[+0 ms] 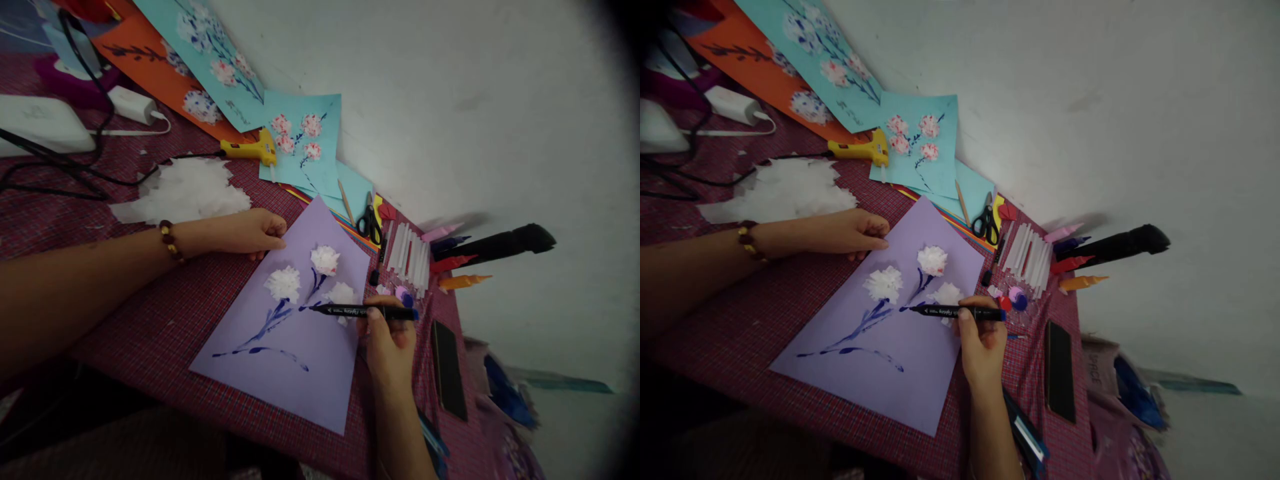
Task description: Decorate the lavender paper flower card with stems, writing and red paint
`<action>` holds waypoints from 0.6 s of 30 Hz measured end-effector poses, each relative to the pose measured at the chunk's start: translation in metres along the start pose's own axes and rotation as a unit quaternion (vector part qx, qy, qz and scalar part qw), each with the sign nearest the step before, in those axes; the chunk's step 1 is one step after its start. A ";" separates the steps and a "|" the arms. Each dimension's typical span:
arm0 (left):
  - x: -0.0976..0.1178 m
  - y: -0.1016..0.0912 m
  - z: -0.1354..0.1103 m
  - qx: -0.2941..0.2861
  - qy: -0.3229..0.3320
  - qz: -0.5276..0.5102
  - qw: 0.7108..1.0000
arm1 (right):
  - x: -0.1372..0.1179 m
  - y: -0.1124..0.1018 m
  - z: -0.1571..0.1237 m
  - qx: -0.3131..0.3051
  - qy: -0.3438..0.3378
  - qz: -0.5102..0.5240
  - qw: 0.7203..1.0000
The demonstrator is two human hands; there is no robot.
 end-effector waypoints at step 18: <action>0.001 0.000 0.000 0.005 0.003 0.006 1.000 | -0.001 -0.002 0.000 0.005 -0.008 -0.003 1.000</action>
Point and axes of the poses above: each hand's wrist, its own z-axis towards the middle knuckle, its own y-axis out of the palm, x = y × z, the point moved 5 cm from there along z, towards the middle knuckle, and after that the axes turned 7 degrees about x, right-handed, at the moved point
